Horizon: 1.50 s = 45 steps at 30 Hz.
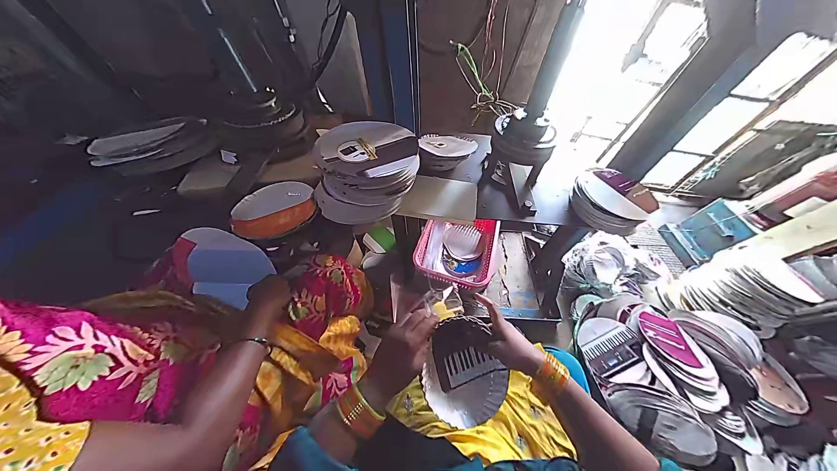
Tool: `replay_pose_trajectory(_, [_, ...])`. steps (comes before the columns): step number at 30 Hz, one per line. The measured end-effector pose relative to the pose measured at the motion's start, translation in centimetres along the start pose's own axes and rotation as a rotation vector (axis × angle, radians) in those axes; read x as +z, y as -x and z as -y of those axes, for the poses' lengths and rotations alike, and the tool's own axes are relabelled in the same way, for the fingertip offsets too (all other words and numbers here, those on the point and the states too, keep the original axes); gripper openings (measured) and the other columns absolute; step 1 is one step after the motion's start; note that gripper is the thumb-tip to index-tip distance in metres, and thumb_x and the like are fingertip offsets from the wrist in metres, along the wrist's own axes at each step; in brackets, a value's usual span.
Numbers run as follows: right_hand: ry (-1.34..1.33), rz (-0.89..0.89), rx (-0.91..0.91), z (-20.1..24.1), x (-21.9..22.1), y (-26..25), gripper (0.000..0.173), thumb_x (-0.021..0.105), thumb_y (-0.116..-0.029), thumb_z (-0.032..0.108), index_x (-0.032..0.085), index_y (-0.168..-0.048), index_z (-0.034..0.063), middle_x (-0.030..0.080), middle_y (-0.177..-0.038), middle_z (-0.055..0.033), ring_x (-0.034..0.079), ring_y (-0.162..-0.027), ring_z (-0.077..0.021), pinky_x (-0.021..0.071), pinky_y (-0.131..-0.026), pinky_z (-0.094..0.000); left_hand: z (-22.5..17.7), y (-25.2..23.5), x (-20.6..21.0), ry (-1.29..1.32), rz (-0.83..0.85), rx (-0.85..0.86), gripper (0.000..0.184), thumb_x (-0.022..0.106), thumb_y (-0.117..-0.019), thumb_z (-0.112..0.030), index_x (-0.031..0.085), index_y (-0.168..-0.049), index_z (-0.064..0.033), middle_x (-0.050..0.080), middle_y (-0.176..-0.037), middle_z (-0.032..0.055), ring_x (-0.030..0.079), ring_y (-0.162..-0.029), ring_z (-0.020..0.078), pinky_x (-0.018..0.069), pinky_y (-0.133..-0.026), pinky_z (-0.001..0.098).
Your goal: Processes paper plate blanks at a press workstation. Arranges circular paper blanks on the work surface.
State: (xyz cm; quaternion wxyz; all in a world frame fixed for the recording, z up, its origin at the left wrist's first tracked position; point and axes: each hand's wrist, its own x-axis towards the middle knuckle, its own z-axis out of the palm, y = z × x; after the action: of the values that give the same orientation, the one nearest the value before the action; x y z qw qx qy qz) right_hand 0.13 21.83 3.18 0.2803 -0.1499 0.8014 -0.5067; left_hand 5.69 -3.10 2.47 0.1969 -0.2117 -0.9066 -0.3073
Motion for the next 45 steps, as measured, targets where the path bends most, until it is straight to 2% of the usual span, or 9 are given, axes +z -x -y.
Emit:
replay_pose_trajectory(3, [-0.086, 0.092, -0.003, -0.9, -0.8, -0.6, 0.086, 0.068, -0.0856, -0.005, 0.028, -0.160, 0.0106, 0.054, -0.147, -0.0153, 0.064, -0.121, -0.0161, 0.0544, -0.100, -0.0387, -0.1, -0.5, 0.3, -0.076, 0.056, 0.210, 0.030, 0.058, -0.0814, 0.007, 0.076, -0.103, -0.0041, 0.074, -0.107, 0.0157, 0.074, -0.095, 0.0305, 0.0613, -0.081, 0.0416])
replay_pose_trajectory(8, [-0.342, -0.115, -0.001, -2.3, -0.4, -0.6, 0.059, 0.064, -0.0801, -0.011, 0.053, -0.138, -0.0039, 0.065, -0.126, -0.0118, 0.065, -0.107, -0.0081, 0.0562, -0.091, -0.0280, -0.7, -0.4, 0.2, -0.136, 0.102, 0.244, 0.039, 0.065, -0.0765, 0.009, 0.076, -0.110, -0.0075, 0.073, -0.113, 0.0146, 0.073, -0.089, 0.0308, 0.0600, -0.073, 0.0445])
replay_pose_trajectory(16, [-0.472, -0.585, 0.061, -2.4, 0.7, 0.5, 0.056, 0.060, -0.0733, -0.016, 0.056, -0.129, -0.0050, 0.066, -0.117, -0.0135, 0.065, -0.101, -0.0107, 0.0557, -0.085, -0.0287, -2.7, 0.8, 2.6, -0.201, 0.040, 0.077, 0.030, 0.068, -0.0808, 0.005, 0.078, -0.108, -0.0050, 0.071, -0.112, 0.0195, 0.071, -0.094, 0.0354, 0.0613, -0.077, 0.0446])
replay_pose_trajectory(22, [-0.514, -0.891, 0.284, -3.7, 2.3, 1.1, 0.076, 0.058, -0.0760, -0.019, 0.036, -0.147, -0.0027, 0.048, -0.145, -0.0272, 0.056, -0.124, -0.0314, 0.0501, -0.097, -0.0475, -7.6, 1.7, 6.7, -0.048, 0.083, 0.209, 0.027, 0.069, -0.0779, 0.006, 0.077, -0.103, -0.0009, 0.073, -0.105, 0.0168, 0.073, -0.085, 0.0274, 0.0619, -0.072, 0.0332])
replay_pose_trajectory(28, [-0.834, -1.089, 0.378, -2.9, 2.4, 2.9, 0.069, 0.052, -0.0910, -0.008, 0.026, -0.152, 0.0093, 0.050, -0.130, -0.0276, 0.062, -0.096, -0.0365, 0.0544, -0.070, -0.0539, -9.0, -2.7, 7.4, 0.064, 0.269, -0.045, 0.015, 0.067, -0.0821, 0.009, 0.074, -0.094, 0.0034, 0.067, -0.118, 0.0284, 0.069, -0.106, 0.0430, 0.0588, -0.090, 0.0478])
replay_pose_trajectory(32, [-0.419, -0.985, 0.147, -4.2, 3.3, 4.1, 0.068, 0.069, -0.0846, 0.008, 0.037, -0.142, -0.0081, 0.046, -0.134, -0.0333, 0.057, -0.111, -0.0354, 0.0523, -0.087, -0.0462, -9.7, -8.2, 4.3, -0.148, 0.796, -0.215, 0.024, 0.051, -0.0952, 0.008, 0.066, -0.113, 0.0117, 0.064, -0.121, 0.0275, 0.056, -0.122, 0.0443, 0.0431, -0.106, 0.0505])
replay_pose_trajectory(36, [0.288, -0.746, -0.044, -3.5, 3.4, 4.9, 0.044, 0.058, -0.0945, 0.019, 0.063, -0.131, -0.0060, 0.060, -0.125, -0.0320, 0.058, -0.118, -0.0469, 0.0486, -0.100, -0.0564, -9.0, -7.4, 4.9, 0.077, 0.343, -0.090, 0.017, 0.065, -0.0819, 0.006, 0.075, -0.095, 0.0063, 0.073, -0.100, 0.0225, 0.069, -0.099, 0.0403, 0.0559, -0.090, 0.0490])
replay_pose_trajectory(40, [0.638, -0.764, -0.352, -1.9, -5.1, 3.8, 0.029, 0.057, -0.0969, 0.025, 0.078, -0.100, 0.0059, 0.076, -0.093, -0.0115, 0.073, -0.090, -0.0321, 0.0544, -0.082, -0.0581, -7.6, -7.6, 4.3, 0.535, 0.173, -0.341, 0.031, 0.058, -0.0811, 0.006, 0.076, -0.106, 0.0029, 0.073, -0.109, 0.0177, 0.070, -0.103, 0.0265, 0.0570, -0.091, 0.0433])
replay_pose_trajectory(45, [0.794, -0.798, 0.057, 1.0, -25.9, -0.4, 0.049, 0.074, -0.0927, 0.022, 0.063, -0.132, -0.0035, 0.064, -0.130, -0.0279, 0.058, -0.125, -0.0449, 0.0428, -0.109, -0.0612, -6.1, -8.1, 2.8, 0.974, 0.061, -0.687, 0.036, 0.050, -0.0817, 0.008, 0.070, -0.111, 0.0038, 0.072, -0.102, 0.0036, 0.067, -0.079, 0.0042, 0.0566, -0.069, 0.0219])
